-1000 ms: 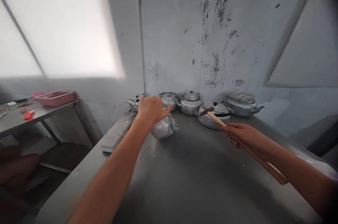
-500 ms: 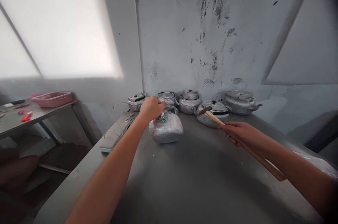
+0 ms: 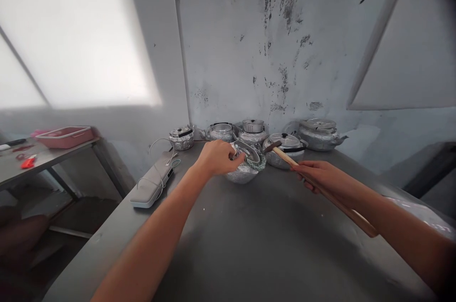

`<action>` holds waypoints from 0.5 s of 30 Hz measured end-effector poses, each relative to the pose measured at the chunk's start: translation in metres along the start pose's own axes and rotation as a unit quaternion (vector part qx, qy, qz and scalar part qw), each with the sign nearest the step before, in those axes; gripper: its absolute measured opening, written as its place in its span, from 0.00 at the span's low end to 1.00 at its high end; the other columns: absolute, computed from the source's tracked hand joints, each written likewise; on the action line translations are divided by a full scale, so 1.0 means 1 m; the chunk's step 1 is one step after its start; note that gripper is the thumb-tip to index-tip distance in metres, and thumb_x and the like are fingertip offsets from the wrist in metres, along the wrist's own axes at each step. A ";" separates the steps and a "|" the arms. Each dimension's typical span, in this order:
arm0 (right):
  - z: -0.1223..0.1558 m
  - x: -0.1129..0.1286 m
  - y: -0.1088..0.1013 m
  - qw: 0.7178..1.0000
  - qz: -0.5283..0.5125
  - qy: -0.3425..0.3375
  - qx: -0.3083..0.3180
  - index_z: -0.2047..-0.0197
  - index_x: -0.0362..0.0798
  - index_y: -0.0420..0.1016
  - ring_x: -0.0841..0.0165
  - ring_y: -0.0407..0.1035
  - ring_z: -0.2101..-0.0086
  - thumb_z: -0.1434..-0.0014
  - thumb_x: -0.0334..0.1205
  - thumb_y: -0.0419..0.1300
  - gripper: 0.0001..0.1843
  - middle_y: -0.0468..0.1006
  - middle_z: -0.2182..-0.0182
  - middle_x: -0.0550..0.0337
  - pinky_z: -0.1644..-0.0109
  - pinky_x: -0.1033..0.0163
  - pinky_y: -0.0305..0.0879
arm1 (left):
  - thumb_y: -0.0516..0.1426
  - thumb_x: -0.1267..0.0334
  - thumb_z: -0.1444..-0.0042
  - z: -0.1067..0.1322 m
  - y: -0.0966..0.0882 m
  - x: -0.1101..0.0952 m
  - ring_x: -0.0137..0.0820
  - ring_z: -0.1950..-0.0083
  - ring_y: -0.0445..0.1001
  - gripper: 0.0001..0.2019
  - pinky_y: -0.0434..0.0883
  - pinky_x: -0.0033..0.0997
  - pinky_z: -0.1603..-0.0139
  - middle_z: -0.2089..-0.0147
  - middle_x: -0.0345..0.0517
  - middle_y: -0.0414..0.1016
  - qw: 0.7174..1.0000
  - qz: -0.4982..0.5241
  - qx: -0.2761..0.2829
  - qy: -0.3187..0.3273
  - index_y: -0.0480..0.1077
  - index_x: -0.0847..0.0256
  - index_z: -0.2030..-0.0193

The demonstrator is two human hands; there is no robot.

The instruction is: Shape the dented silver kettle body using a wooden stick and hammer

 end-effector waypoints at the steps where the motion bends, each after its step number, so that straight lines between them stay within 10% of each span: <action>1: 0.001 0.001 0.000 1.000 0.001 0.000 -0.001 0.71 0.49 0.69 0.69 0.60 0.75 0.41 0.58 0.60 0.20 0.66 0.78 0.61 0.72 0.63 0.58 | 0.49 0.45 0.35 0.000 -0.002 0.004 0.31 0.78 0.58 0.30 0.49 0.32 0.74 0.83 0.42 0.57 1.000 0.005 0.004 -0.006 0.63 0.58 0.85; 9: -0.008 -0.012 -0.001 1.000 -0.003 0.001 0.015 0.72 0.50 0.69 0.72 0.59 0.76 0.44 0.61 0.63 0.22 0.65 0.78 0.64 0.73 0.63 0.58 | 0.45 0.37 0.33 0.003 -0.009 0.050 0.30 0.80 0.58 0.32 0.52 0.33 0.76 0.81 0.44 0.61 0.992 0.011 0.080 -0.102 0.61 0.58 0.81; 15: -0.020 -0.020 -0.016 0.993 0.097 -0.037 -0.062 0.66 0.51 0.72 0.72 0.56 0.80 0.46 0.61 0.64 0.21 0.63 0.81 0.66 0.75 0.62 0.51 | 0.50 0.37 0.36 0.001 -0.001 0.033 0.41 0.54 0.74 0.27 0.67 0.32 0.61 0.51 0.53 0.75 0.995 0.057 0.055 -0.053 0.75 0.60 0.53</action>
Point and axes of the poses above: each hand's wrist, its own z-axis away from the middle knuckle, its own y-axis out of the palm, x = y × z, the point moved 6 cm from there along -z, towards the middle knuckle
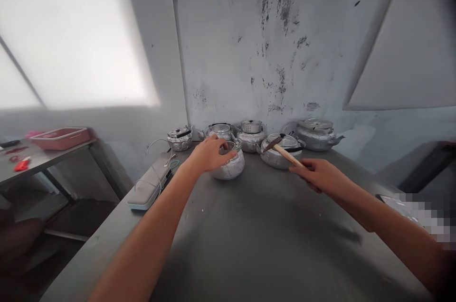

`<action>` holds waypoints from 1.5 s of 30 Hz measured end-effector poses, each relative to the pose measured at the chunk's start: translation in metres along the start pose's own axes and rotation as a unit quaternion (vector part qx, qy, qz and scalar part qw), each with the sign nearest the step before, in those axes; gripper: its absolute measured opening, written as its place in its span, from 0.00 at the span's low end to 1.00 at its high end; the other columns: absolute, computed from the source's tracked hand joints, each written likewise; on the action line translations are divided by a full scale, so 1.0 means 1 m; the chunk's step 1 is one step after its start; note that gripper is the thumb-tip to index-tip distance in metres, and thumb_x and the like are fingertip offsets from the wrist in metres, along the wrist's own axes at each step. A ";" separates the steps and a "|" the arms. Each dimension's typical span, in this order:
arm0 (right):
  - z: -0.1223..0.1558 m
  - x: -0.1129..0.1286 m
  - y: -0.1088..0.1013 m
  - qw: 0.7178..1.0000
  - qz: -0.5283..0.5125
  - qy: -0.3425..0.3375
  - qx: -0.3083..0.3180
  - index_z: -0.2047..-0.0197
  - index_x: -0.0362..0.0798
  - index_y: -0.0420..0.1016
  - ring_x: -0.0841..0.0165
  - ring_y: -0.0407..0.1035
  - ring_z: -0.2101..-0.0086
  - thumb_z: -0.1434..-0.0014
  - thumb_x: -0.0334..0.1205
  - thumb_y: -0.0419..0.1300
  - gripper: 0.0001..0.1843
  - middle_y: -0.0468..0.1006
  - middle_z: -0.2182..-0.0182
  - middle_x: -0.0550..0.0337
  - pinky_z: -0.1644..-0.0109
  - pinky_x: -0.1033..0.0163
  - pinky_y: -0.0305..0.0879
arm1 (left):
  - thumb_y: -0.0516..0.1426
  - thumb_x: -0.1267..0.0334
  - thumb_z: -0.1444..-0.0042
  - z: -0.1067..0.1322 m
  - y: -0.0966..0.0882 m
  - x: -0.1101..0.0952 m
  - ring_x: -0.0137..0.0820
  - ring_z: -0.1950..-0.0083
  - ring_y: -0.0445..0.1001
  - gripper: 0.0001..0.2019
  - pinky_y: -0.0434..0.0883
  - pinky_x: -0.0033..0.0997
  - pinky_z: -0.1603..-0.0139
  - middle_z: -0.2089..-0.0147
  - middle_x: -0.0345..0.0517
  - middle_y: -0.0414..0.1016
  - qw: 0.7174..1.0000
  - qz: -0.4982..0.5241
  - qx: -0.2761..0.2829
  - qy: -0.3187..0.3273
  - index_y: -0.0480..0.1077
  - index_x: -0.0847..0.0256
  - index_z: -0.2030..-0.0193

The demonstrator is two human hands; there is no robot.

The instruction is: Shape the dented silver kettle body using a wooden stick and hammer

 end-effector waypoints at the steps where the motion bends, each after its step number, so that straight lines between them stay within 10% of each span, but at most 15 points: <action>1: 0.000 0.002 -0.005 0.998 0.044 -0.011 -0.031 0.65 0.51 0.73 0.70 0.57 0.79 0.46 0.60 0.63 0.20 0.64 0.81 0.65 0.74 0.62 0.50 | 0.51 0.37 0.36 0.000 0.004 -0.004 0.41 0.53 0.74 0.27 0.67 0.33 0.59 0.50 0.53 0.75 1.000 0.007 0.014 0.012 0.75 0.60 0.52; 11: 0.001 0.004 -0.025 0.969 0.199 -0.017 -0.148 0.71 0.53 0.65 0.60 0.65 0.72 0.38 0.55 0.56 0.17 0.71 0.76 0.54 0.67 0.57 0.53 | 0.58 0.48 0.38 -0.001 0.012 -0.008 0.40 0.54 0.76 0.16 0.69 0.32 0.58 0.56 0.46 0.80 0.995 0.046 0.052 0.068 0.81 0.55 0.55; 14: -0.003 -0.003 -0.027 0.971 0.183 -0.004 -0.156 0.52 0.51 0.69 0.56 0.69 0.70 0.38 0.58 0.56 0.21 0.74 0.72 0.53 0.66 0.57 0.57 | 0.59 0.48 0.38 0.001 0.010 -0.009 0.39 0.54 0.77 0.16 0.70 0.31 0.58 0.53 0.47 0.80 0.990 0.077 0.083 0.078 0.82 0.55 0.53; 19: -0.007 -0.006 -0.025 0.980 0.156 -0.011 -0.125 0.25 0.55 0.45 0.55 0.73 0.70 0.37 0.61 0.55 0.43 0.78 0.68 0.55 0.65 0.57 0.62 | 0.62 0.52 0.41 0.007 0.000 -0.008 0.39 0.48 0.76 0.14 0.70 0.31 0.52 0.44 0.46 0.77 0.978 0.099 0.155 0.095 0.83 0.48 0.51; 25: -0.011 -0.003 -0.015 0.981 0.163 -0.055 -0.090 0.28 0.54 0.59 0.55 0.74 0.66 0.36 0.56 0.54 0.35 0.79 0.69 0.56 0.62 0.57 0.62 | 0.56 0.68 0.46 0.005 -0.008 0.011 0.41 0.48 0.76 0.18 0.72 0.33 0.52 0.41 0.46 0.76 0.991 0.043 0.125 0.017 0.85 0.49 0.57; 37: -0.014 -0.004 -0.006 0.981 0.165 -0.070 -0.073 0.27 0.58 0.56 0.57 0.73 0.71 0.38 0.55 0.56 0.38 0.75 0.75 0.62 0.64 0.58 0.62 | 0.55 0.58 0.41 -0.002 -0.002 0.022 0.41 0.55 0.80 0.15 0.73 0.34 0.53 0.55 0.46 0.84 0.997 0.021 0.077 0.016 0.83 0.55 0.57; 45: -0.015 -0.009 -0.025 0.979 0.152 -0.026 -0.131 0.32 0.52 0.65 0.52 0.74 0.61 0.38 0.56 0.56 0.34 0.81 0.57 0.48 0.62 0.56 0.62 | 0.56 0.59 0.42 -0.001 -0.007 0.020 0.39 0.53 0.80 0.14 0.73 0.32 0.53 0.55 0.44 0.84 0.998 0.036 0.060 0.003 0.81 0.56 0.54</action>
Point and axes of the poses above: each hand's wrist, its own z-axis away from the middle knuckle, its own y-axis out of the palm, x = y × z, the point moved 6 cm from there along -z, towards the middle knuckle
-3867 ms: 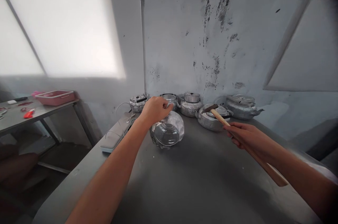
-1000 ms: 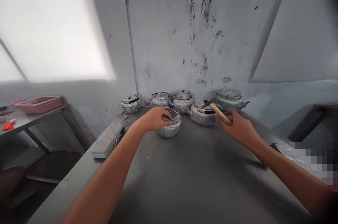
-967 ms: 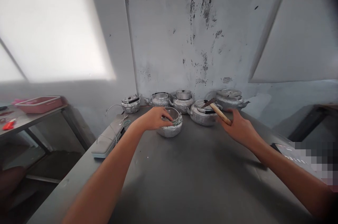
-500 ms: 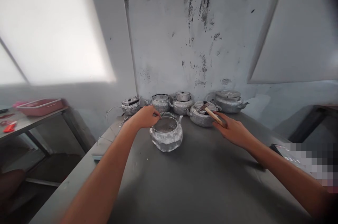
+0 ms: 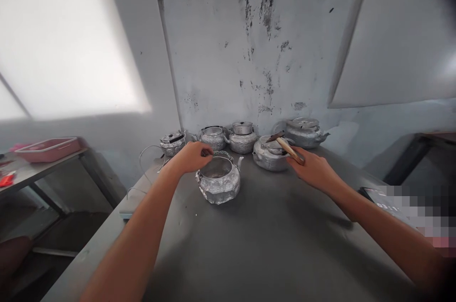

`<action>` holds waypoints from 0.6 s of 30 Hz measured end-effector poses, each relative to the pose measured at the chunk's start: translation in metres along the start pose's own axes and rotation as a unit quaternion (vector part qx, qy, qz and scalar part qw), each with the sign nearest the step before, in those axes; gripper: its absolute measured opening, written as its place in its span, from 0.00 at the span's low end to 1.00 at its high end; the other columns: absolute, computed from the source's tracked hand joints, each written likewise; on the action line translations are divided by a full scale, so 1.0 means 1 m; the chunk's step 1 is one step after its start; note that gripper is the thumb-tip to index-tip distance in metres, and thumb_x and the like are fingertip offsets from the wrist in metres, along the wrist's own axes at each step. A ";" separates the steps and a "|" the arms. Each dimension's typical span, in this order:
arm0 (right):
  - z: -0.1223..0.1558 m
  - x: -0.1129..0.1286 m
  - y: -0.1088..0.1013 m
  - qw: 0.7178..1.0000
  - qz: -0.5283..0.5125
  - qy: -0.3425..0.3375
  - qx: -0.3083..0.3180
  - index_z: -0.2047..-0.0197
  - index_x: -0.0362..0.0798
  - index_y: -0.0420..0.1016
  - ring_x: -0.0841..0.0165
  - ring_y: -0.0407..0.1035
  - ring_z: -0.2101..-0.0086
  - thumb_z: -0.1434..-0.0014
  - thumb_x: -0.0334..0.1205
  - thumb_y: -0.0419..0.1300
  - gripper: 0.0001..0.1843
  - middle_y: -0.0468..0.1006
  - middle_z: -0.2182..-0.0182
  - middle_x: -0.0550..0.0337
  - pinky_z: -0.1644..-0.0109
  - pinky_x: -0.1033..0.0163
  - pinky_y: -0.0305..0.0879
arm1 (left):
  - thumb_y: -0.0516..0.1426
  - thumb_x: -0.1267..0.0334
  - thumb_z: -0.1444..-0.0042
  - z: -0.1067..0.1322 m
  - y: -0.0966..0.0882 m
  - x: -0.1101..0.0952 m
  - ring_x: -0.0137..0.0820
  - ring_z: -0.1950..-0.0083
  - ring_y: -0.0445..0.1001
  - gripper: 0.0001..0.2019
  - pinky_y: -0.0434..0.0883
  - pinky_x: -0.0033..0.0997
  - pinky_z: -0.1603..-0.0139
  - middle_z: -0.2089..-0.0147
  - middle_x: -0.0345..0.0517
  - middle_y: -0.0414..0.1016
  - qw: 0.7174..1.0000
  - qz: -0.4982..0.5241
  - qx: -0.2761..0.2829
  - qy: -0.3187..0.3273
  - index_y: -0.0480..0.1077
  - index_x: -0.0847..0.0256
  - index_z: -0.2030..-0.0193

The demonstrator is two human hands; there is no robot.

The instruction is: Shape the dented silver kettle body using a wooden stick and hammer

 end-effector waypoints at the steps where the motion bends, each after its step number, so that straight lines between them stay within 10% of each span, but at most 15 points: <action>1: -0.001 -0.002 -0.002 1.000 -0.003 0.007 -0.002 0.32 0.51 0.66 0.52 0.74 0.61 0.38 0.56 0.56 0.34 0.81 0.58 0.48 0.62 0.57 0.62 | 0.56 0.59 0.42 0.000 0.000 0.000 0.40 0.53 0.80 0.14 0.73 0.32 0.53 0.55 0.44 0.84 1.000 -0.002 0.000 -0.001 0.81 0.56 0.54; 10: 0.008 0.008 -0.008 0.999 -0.024 0.011 -0.026 0.37 0.50 0.71 0.59 0.73 0.69 0.34 0.54 0.54 0.28 0.80 0.70 0.54 0.65 0.59 0.62 | 0.55 0.61 0.41 0.001 -0.001 -0.003 0.39 0.52 0.80 0.13 0.74 0.33 0.51 0.55 0.41 0.84 1.000 -0.021 -0.014 0.008 0.81 0.55 0.57; 18: 0.028 0.060 0.047 0.977 -0.096 -0.107 0.159 0.25 0.53 0.52 0.66 0.71 0.79 0.33 0.52 0.55 0.37 0.72 0.80 0.69 0.68 0.62 0.64 | 0.57 0.59 0.41 -0.003 0.004 0.000 0.41 0.54 0.81 0.12 0.75 0.34 0.53 0.56 0.43 0.84 0.999 -0.046 -0.011 0.009 0.81 0.55 0.56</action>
Point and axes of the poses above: each hand's wrist, its own z-axis away from the middle knuckle, its own y-axis out of the palm, x = y × z, the point moved 6 cm from there along -z, towards the middle knuckle
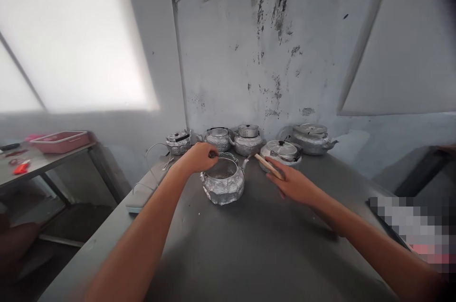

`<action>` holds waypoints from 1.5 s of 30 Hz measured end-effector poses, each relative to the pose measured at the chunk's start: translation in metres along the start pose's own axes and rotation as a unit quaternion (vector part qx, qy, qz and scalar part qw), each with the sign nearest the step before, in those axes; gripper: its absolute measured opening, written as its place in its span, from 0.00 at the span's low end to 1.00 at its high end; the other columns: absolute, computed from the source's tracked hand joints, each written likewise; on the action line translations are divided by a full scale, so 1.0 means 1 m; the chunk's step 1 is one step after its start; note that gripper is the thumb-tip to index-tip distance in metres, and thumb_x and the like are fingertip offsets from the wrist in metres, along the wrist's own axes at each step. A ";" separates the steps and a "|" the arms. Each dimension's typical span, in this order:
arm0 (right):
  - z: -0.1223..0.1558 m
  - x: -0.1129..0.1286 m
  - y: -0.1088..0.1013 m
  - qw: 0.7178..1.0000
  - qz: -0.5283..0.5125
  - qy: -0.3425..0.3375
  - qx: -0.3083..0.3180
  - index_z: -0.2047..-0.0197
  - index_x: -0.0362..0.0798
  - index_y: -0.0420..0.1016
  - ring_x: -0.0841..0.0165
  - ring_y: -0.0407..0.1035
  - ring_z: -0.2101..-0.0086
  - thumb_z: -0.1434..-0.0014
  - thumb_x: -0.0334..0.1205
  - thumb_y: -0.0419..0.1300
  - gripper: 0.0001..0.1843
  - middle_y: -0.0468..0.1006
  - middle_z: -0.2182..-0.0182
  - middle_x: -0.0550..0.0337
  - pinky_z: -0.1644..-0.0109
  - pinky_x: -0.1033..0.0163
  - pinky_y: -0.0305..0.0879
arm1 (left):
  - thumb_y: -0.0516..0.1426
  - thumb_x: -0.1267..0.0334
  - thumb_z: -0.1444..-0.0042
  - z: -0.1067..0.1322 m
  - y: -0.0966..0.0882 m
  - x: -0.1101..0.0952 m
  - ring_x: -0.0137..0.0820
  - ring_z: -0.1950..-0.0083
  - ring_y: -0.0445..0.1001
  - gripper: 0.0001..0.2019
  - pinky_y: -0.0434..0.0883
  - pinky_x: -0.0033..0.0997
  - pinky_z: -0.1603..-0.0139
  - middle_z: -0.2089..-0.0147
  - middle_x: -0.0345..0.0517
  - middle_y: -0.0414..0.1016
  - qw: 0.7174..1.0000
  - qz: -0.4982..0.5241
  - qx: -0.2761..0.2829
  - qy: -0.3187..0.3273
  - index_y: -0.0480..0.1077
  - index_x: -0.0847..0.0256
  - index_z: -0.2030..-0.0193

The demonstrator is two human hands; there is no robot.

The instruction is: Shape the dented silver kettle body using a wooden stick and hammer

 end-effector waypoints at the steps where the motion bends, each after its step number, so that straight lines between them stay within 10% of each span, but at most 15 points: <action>1: -0.001 0.002 0.002 1.000 -0.005 -0.003 -0.002 0.26 0.53 0.53 0.66 0.71 0.78 0.33 0.51 0.54 0.36 0.72 0.80 0.69 0.68 0.63 0.63 | 0.57 0.59 0.41 0.000 0.000 0.000 0.41 0.54 0.81 0.12 0.75 0.34 0.53 0.56 0.43 0.84 1.000 -0.001 -0.001 0.000 0.81 0.55 0.56; 8: 0.005 -0.011 -0.024 0.997 0.024 0.028 -0.067 0.49 0.50 0.73 0.67 0.67 0.79 0.37 0.54 0.56 0.20 0.73 0.82 0.65 0.72 0.63 0.58 | 0.56 0.59 0.40 0.001 0.000 0.001 0.40 0.52 0.81 0.13 0.74 0.35 0.50 0.54 0.42 0.84 1.000 0.012 -0.003 0.000 0.80 0.55 0.54; 24: 0.005 -0.074 -0.084 0.956 0.060 0.178 -0.227 0.71 0.50 0.73 0.63 0.68 0.74 0.41 0.48 0.58 0.13 0.80 0.74 0.53 0.68 0.60 0.58 | 0.55 0.57 0.39 0.001 0.001 0.003 0.40 0.51 0.80 0.14 0.74 0.33 0.52 0.52 0.43 0.83 1.000 0.010 0.019 -0.001 0.80 0.54 0.53; 31: 0.011 -0.063 -0.077 0.968 0.006 0.185 -0.170 0.79 0.49 0.71 0.71 0.57 0.84 0.36 0.58 0.50 0.28 0.69 0.83 0.57 0.76 0.61 0.55 | 0.55 0.57 0.40 0.001 0.003 0.006 0.41 0.52 0.80 0.15 0.74 0.35 0.50 0.54 0.44 0.83 0.999 0.009 0.030 -0.009 0.80 0.54 0.52; 38: 0.018 -0.020 -0.036 0.991 -0.092 0.098 0.028 0.62 0.48 0.78 0.74 0.56 0.80 0.41 0.61 0.59 0.23 0.71 0.75 0.60 0.79 0.65 0.53 | 0.55 0.56 0.40 0.001 0.002 0.003 0.42 0.51 0.80 0.15 0.74 0.36 0.49 0.53 0.45 0.84 1.000 0.005 0.029 -0.005 0.80 0.54 0.53; 45: 0.012 -0.037 -0.033 0.987 -0.093 0.131 0.015 0.72 0.49 0.71 0.74 0.52 0.80 0.42 0.60 0.62 0.22 0.56 0.80 0.67 0.79 0.66 0.50 | 0.55 0.54 0.39 0.003 0.002 0.003 0.42 0.50 0.80 0.16 0.74 0.35 0.50 0.51 0.45 0.83 0.999 0.004 0.040 -0.012 0.80 0.55 0.52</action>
Point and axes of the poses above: each hand's wrist, its own z-axis away from the middle knuckle, its own y-axis out of the palm, x = y × z, the point moved 6 cm from there along -z, towards the middle knuckle
